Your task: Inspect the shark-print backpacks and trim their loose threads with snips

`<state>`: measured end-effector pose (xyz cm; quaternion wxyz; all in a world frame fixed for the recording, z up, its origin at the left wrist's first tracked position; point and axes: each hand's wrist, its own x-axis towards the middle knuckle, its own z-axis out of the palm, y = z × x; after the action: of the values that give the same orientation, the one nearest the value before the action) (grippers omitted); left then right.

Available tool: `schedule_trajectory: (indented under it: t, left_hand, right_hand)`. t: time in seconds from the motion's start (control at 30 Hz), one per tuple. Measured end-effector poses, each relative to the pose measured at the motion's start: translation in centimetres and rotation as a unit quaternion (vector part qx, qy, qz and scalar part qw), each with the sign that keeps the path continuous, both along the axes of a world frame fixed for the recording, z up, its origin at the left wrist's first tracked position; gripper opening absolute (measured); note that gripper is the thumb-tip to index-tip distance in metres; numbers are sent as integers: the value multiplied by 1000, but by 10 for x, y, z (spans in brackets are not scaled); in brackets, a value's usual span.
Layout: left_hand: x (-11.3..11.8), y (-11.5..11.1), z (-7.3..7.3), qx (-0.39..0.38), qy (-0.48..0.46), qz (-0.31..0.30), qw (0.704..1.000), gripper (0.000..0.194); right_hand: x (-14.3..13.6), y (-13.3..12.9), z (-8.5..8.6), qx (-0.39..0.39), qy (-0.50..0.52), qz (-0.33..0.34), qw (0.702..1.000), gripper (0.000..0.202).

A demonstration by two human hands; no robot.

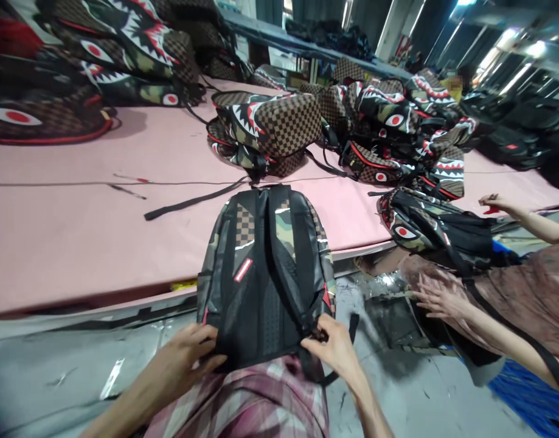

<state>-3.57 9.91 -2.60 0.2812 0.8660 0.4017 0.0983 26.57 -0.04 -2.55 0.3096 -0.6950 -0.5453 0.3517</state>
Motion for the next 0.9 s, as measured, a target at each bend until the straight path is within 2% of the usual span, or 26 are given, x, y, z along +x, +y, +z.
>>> schedule_trajectory:
  t: [0.13,0.33,0.57,0.67,0.73,0.77,0.83,0.9]
  left_hand:
    - [14,-3,-11,94,38,-30,994,25]
    - [11,-3,-14,140,25,-25,990,21]
    - [17,-4,-9,63,75,-4,995,22]
    - [13,0,-13,0,30,13,999,32]
    - [8,11,-22,-50,-56,69,995,33]
    - [6,20,-27,-61,-105,125,985,31]
    - [4,41,-39,-72,-182,280,940,27]
    - [5,63,-49,-126,-225,405,877,41]
  right_hand:
    - [-6,2,-5,-9,-48,38,998,28]
    - [4,7,-12,-49,-39,60,996,32]
    - [7,12,-10,-90,-19,66,994,27]
    - [8,15,-10,-103,-7,68,992,25]
    - [9,17,-10,-109,-3,66,992,24]
    - [9,18,-10,-113,-1,65,991,23]
    - [9,18,-12,-120,3,59,991,22]
    - [10,17,-15,-122,3,48,991,22]
